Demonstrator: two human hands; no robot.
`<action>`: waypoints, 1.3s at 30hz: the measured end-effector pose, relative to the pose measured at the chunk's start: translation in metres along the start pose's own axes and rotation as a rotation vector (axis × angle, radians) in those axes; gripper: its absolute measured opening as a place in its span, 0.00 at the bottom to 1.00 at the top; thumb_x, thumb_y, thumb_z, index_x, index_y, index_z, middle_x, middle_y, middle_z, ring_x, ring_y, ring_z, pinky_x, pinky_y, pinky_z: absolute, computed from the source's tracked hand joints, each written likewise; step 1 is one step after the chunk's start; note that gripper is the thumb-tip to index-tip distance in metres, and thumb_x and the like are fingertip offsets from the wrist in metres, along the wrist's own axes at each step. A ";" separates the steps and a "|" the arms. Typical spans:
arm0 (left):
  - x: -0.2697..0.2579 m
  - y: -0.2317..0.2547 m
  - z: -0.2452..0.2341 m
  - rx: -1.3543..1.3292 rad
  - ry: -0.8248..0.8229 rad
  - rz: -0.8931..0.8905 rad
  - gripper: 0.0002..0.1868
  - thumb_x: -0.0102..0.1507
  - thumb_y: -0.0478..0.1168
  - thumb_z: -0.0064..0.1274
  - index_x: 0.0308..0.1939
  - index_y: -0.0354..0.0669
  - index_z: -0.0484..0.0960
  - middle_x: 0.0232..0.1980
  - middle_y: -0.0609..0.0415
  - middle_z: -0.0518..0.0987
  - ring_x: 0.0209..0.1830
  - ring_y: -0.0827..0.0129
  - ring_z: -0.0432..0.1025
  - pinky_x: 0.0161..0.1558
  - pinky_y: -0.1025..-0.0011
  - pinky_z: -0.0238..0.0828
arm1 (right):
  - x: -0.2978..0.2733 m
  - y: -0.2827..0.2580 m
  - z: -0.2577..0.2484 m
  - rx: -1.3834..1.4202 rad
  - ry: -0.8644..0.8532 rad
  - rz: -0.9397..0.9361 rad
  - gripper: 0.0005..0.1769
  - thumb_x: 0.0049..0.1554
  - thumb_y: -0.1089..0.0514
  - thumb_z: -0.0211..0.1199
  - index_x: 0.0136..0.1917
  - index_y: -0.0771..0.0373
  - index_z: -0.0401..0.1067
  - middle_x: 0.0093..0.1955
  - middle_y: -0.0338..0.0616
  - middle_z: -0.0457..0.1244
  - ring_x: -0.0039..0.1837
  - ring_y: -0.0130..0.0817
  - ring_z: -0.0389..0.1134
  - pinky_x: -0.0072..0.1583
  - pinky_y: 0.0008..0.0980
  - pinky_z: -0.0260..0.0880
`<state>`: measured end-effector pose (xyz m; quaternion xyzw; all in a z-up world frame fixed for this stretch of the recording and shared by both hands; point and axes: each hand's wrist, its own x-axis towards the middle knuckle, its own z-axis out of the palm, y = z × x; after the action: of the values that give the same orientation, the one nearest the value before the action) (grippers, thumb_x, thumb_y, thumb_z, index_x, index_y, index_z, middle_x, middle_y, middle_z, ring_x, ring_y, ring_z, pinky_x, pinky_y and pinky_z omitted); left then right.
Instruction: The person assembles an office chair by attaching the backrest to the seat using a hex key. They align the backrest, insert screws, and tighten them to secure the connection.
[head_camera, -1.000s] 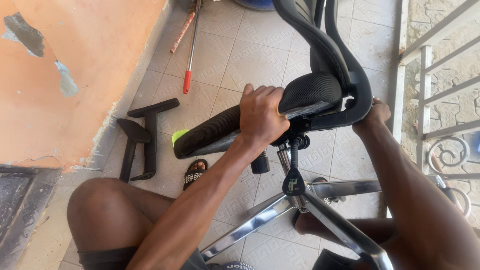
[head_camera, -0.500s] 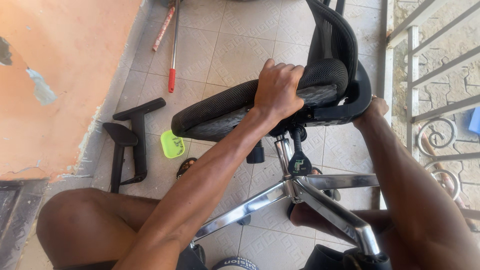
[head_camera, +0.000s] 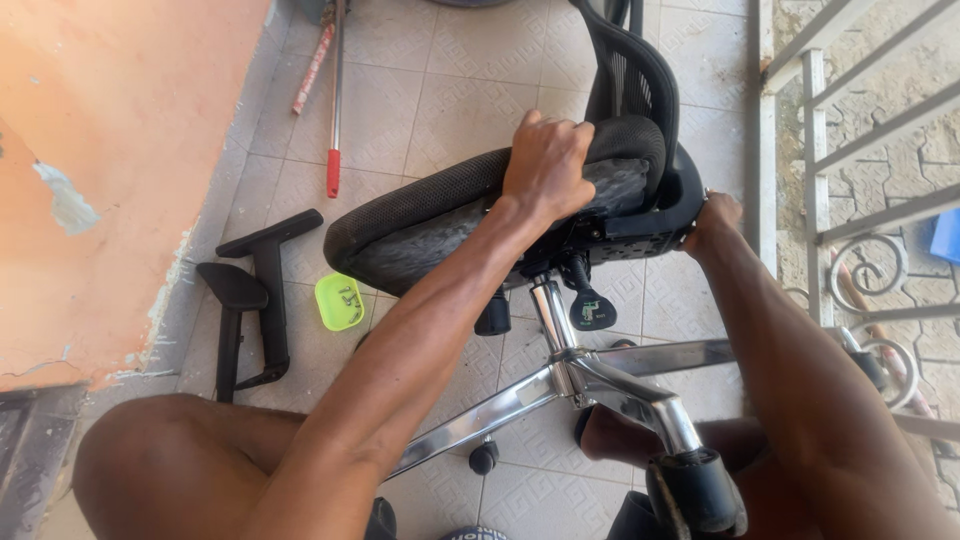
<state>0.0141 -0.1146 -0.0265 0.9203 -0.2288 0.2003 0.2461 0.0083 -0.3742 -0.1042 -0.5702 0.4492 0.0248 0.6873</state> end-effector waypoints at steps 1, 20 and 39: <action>0.004 -0.005 -0.001 0.013 -0.008 -0.001 0.06 0.42 0.27 0.56 0.22 0.40 0.80 0.19 0.50 0.78 0.21 0.63 0.70 0.49 0.56 0.68 | 0.004 -0.002 0.006 -0.043 -0.005 -0.009 0.24 0.67 0.55 0.30 0.60 0.73 0.63 0.61 0.59 0.64 0.58 0.44 0.71 0.55 0.51 0.77; 0.004 -0.030 -0.022 -0.030 -0.369 0.061 0.39 0.47 0.39 0.72 0.59 0.33 0.72 0.56 0.38 0.78 0.55 0.48 0.73 0.61 0.46 0.67 | -0.094 -0.062 0.075 -0.722 -0.313 -1.900 0.23 0.77 0.53 0.46 0.44 0.66 0.72 0.48 0.51 0.65 0.54 0.47 0.64 0.60 0.50 0.63; -0.130 -0.090 -0.134 0.094 -0.076 -0.290 0.35 0.38 0.56 0.81 0.36 0.35 0.83 0.30 0.44 0.83 0.31 0.52 0.79 0.35 0.58 0.75 | -0.103 -0.045 0.062 -0.895 -0.442 -1.705 0.18 0.76 0.58 0.48 0.50 0.70 0.73 0.49 0.54 0.66 0.53 0.52 0.66 0.58 0.51 0.62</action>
<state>-0.0798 0.0697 -0.0150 0.9611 -0.0931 0.1382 0.2203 0.0082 -0.2902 -0.0063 -0.8929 -0.3014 -0.2050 0.2645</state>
